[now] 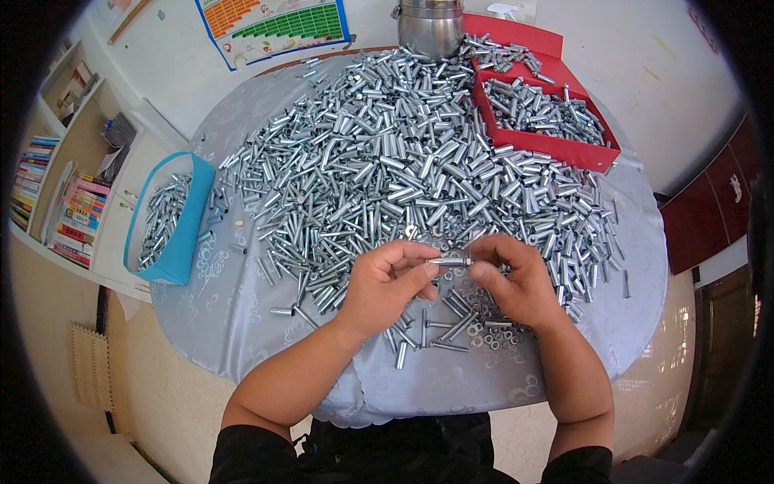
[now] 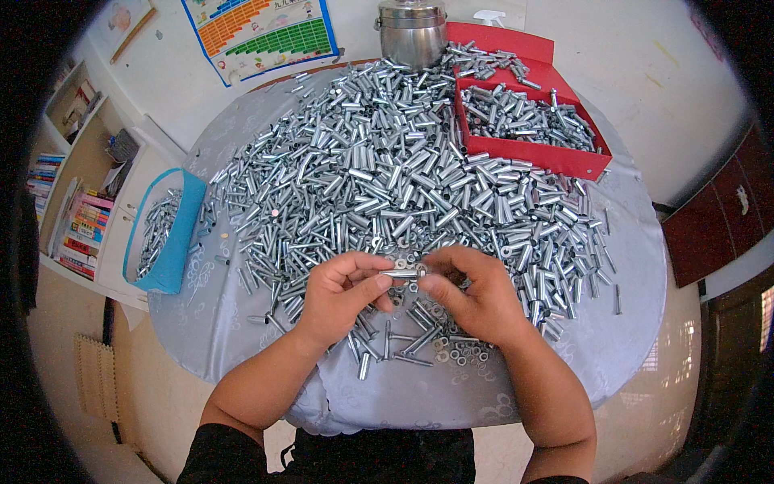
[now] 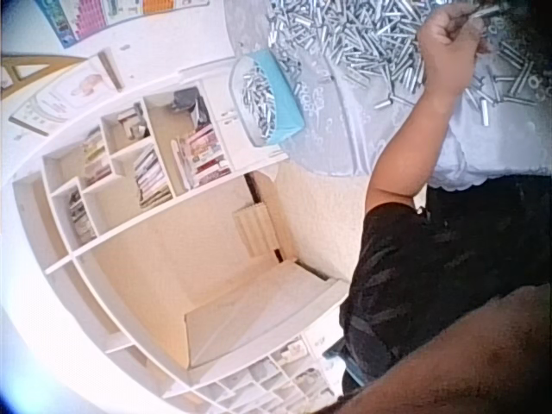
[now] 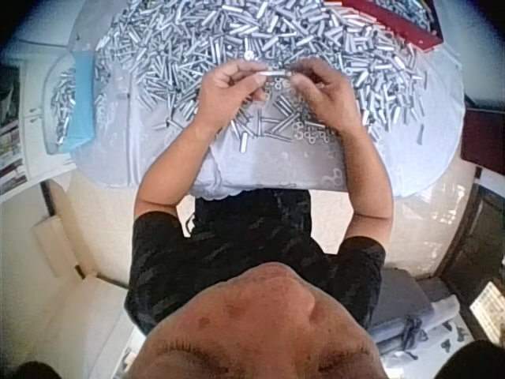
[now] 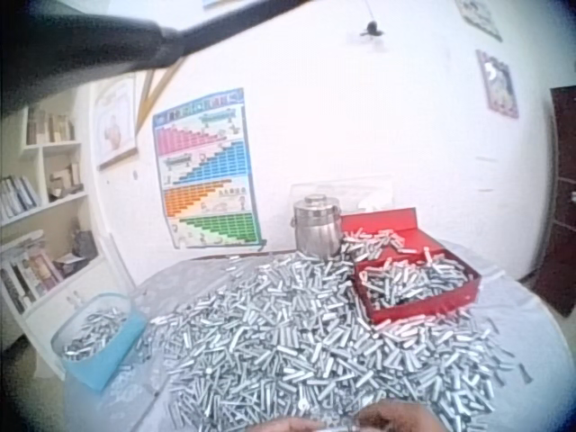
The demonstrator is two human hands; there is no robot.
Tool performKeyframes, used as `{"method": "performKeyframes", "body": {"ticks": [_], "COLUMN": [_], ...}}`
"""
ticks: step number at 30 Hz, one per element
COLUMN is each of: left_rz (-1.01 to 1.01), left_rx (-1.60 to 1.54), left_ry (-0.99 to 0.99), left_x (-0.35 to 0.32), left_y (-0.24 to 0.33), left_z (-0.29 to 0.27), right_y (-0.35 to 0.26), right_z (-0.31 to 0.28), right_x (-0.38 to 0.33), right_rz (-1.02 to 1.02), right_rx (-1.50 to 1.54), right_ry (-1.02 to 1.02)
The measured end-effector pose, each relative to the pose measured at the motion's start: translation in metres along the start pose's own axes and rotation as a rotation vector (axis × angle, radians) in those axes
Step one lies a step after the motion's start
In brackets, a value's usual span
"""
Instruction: The person repeatedly picks up bolts and washers from a large pile on a table and threads the washers onto the bolts by hand. The person handles the components one at a time, performing a repetitive assembly action without using any tools.
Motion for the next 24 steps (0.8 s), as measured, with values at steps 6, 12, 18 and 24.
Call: {"method": "performKeyframes", "body": {"ticks": [6, 12, 18, 24], "left_rz": [-0.007, 0.0, 0.005, -0.008], "left_rx": [-0.011, -0.029, -0.041, -0.015], "left_ry": [0.003, 0.0, 0.001, -0.005], "left_x": [-0.001, 0.0, -0.002, -0.002], "left_y": [0.0, -0.001, 0.001, 0.003], "left_z": [0.001, 0.0, 0.0, 0.001], "right_y": [-0.002, -0.009, -0.009, 0.001], "right_z": [0.0, 0.005, 0.003, 0.002], "right_x": [0.0, 0.0, 0.001, 0.0], "right_rz": [0.007, -0.029, -0.011, 0.046], "right_rx": [-0.052, -0.056, 0.121, -0.011], "right_ry": [-0.024, -0.018, 0.058, -0.005]}}
Point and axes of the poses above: each hand's wrist, its own x-axis towards the middle knuckle, its own z-axis out of the palm, y = z × x, the point moved 8 cm from there along x, towards the middle knuckle, and after that the axes turned 4 degrees about y, right-handed, at the moved point
